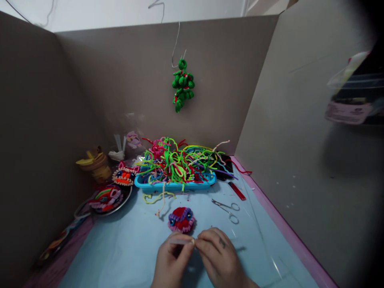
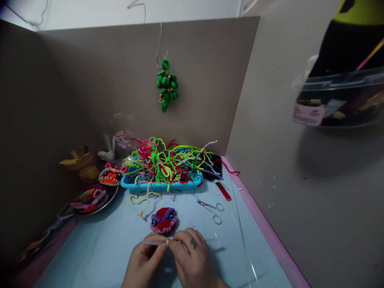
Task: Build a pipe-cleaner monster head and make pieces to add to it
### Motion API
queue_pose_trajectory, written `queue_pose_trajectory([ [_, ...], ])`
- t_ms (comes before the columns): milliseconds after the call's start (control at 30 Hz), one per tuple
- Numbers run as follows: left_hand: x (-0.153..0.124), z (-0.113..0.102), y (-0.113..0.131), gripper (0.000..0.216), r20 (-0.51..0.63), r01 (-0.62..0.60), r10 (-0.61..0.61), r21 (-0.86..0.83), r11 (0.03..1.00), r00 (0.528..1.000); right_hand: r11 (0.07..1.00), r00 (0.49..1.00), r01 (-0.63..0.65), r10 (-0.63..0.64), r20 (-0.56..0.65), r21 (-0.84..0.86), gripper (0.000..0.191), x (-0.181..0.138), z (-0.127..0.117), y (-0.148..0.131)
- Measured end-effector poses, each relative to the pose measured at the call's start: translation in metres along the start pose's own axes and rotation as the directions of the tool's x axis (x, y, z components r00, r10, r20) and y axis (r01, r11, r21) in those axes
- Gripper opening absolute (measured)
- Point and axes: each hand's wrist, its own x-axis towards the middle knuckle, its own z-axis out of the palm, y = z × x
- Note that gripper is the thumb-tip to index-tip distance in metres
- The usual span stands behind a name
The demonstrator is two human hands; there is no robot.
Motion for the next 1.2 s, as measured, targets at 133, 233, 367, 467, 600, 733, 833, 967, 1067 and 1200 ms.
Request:
queue_pose_trajectory([
  [133, -0.0027, 0.0028, 0.0043, 0.023, -0.012, -0.105, 0.105, 0.048, 0.993, 0.994, 0.990, 0.995, -0.092, 0.088, 0.041, 0.110, 0.022, 0.0021, -0.0026, -0.0026],
  [233, -0.0054, 0.0053, 0.0048, 0.021, -0.032, -0.181, 0.183, 0.056, 0.982, 0.983, 0.964, 0.984, -0.177, 0.170, 0.055, 0.198, 0.020, 0.0037, -0.0054, -0.0035],
  [367, -0.0079, 0.0062, 0.0016, 0.020, 0.019, -0.306, 0.306, 0.114, 0.945, 0.952, 0.898, 0.942, -0.325, 0.279, 0.187, 0.296, 0.019, 0.0057, -0.0076, -0.0026],
  [467, -0.0078, 0.0051, -0.0005, 0.019, 0.036, -0.340, 0.339, 0.138, 0.930, 0.940, 0.821, 0.888, -0.444, 0.348, 0.301, 0.360, 0.019, 0.0071, -0.0078, -0.0020],
  [600, -0.0071, 0.0043, -0.0009, 0.017, 0.030, -0.339, 0.338, 0.131, 0.932, 0.941, 0.759, 0.846, -0.522, 0.400, 0.353, 0.390, 0.017, 0.0073, -0.0066, -0.0019],
  [733, -0.0082, 0.0062, -0.0025, 0.018, -0.005, -0.286, 0.289, 0.125, 0.950, 0.957, 0.727, 0.807, -0.581, 0.455, 0.377, 0.367, 0.017, 0.0068, -0.0049, -0.0029],
  [833, -0.0087, 0.0075, -0.0041, 0.020, -0.065, -0.186, 0.194, 0.119, 0.975, 0.979, 0.720, 0.800, -0.593, 0.473, 0.370, 0.361, 0.021, 0.0065, -0.0038, -0.0033],
  [967, -0.0073, 0.0067, -0.0035, 0.020, -0.017, -0.168, 0.172, 0.149, 0.975, 0.985, 0.718, 0.799, -0.598, 0.496, 0.340, 0.357, 0.024, 0.0059, -0.0022, -0.0018],
  [1067, -0.0067, 0.0062, -0.0023, 0.022, -0.019, -0.147, 0.152, 0.171, 0.974, 0.988, 0.735, 0.813, -0.581, 0.500, 0.299, 0.349, 0.024, 0.0052, -0.0010, -0.0005],
  [1200, -0.0074, 0.0068, -0.0005, 0.026, -0.017, -0.102, 0.106, 0.134, 0.986, 0.994, 0.780, 0.845, -0.533, 0.472, 0.252, 0.327, 0.022, 0.0037, -0.0001, -0.0004],
])
